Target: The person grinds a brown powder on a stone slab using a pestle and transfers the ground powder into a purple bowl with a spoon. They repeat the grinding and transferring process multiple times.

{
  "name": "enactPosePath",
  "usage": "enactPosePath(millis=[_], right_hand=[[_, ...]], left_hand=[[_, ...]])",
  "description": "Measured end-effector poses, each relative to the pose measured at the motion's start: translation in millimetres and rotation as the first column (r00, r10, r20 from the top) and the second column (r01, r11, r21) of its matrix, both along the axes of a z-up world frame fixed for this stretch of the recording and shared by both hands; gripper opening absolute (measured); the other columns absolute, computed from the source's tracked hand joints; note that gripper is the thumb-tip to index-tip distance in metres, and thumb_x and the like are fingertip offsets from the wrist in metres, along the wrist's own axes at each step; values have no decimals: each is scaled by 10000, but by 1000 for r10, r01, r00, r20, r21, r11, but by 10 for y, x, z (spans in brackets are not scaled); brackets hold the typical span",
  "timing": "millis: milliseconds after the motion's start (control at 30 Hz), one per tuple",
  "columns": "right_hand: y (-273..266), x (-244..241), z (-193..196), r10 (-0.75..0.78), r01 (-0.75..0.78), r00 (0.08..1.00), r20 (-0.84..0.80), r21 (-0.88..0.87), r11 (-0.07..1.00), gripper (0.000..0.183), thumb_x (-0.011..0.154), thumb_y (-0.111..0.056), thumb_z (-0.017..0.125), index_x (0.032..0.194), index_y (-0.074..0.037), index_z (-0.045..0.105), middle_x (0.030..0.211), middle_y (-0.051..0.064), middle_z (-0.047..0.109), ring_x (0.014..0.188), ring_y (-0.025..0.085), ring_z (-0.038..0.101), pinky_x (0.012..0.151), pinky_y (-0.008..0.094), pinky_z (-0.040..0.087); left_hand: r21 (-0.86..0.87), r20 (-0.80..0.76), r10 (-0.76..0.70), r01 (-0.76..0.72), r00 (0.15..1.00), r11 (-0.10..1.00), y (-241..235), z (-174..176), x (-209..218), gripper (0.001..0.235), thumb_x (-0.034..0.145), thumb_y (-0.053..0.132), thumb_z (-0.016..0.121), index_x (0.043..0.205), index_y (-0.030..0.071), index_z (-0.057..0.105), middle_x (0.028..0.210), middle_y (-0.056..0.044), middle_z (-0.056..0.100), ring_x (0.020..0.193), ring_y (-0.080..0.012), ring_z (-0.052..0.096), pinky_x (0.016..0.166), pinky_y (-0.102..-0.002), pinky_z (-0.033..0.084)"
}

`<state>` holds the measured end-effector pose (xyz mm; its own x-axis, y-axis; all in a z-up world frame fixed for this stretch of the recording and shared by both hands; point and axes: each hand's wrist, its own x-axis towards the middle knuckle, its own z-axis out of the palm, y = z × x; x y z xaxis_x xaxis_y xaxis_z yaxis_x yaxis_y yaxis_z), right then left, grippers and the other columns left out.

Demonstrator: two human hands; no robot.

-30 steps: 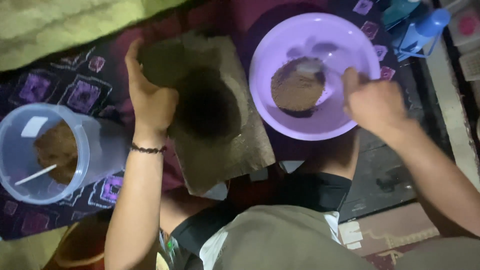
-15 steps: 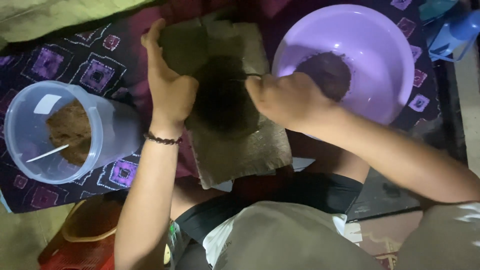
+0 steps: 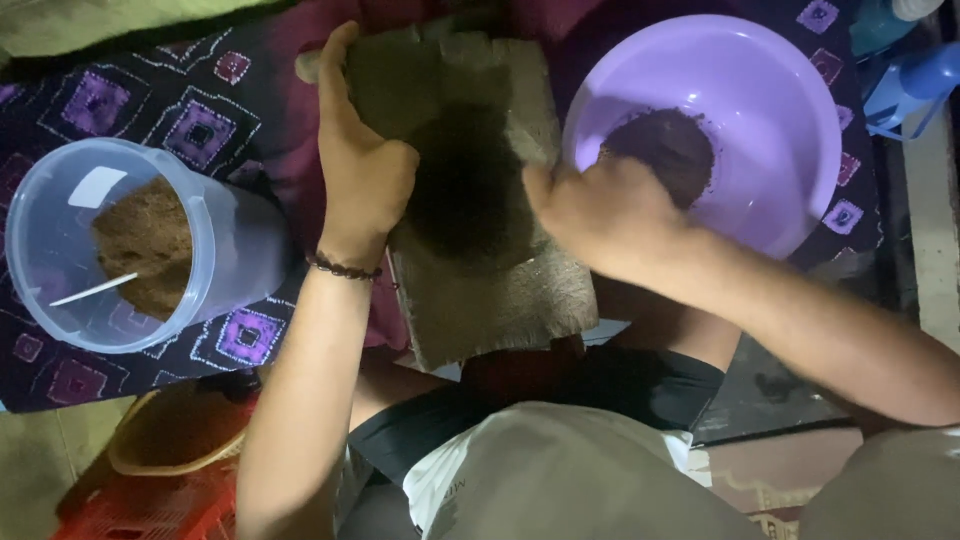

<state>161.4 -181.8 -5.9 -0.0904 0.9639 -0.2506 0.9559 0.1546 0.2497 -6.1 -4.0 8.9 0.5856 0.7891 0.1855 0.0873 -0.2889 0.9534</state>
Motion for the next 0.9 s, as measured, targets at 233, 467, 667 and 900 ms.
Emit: enactPosePath(millis=[233,467,667,900], right_hand=[[-37,-61,218,-146,106,958,-245,-169,980,391,1068,-98,330,1407,72,424,413,-64,412,239,59,326,215,260,230],[5,-99,239,-178,106,929,-324,-226,968,561,930,23,460,1485,59,387,424,-62,384,286,70,367,261,239,315],[212,-195,43,-52,136,841,-539,117,984,155,863,87,529,983,-12,523,495,36,503,384,200,511,309,369,369],[183,-46,377,66,-102,920,-386,-74,992,186,931,119,483,1081,35,553,456,46,525,379,246,582,314,424,442]], left_hand=[[30,-73,44,-42,996,999,-8,14,10,858,655,-93,498,1467,158,378,1320,-140,530,1160,-245,570,919,-270,559],[2,-22,21,-21,1000,1000,20,15,31,871,667,-118,488,1486,145,357,1299,-145,560,1104,-208,600,850,-241,566],[-27,5,4,-4,1000,1000,3,-3,20,813,728,-106,532,1487,125,358,1241,-129,567,1086,-189,596,878,-246,543],[-7,-19,-2,1,1000,1000,48,10,-51,890,644,-190,465,1466,138,379,1219,-165,540,904,-154,572,602,-199,474]])
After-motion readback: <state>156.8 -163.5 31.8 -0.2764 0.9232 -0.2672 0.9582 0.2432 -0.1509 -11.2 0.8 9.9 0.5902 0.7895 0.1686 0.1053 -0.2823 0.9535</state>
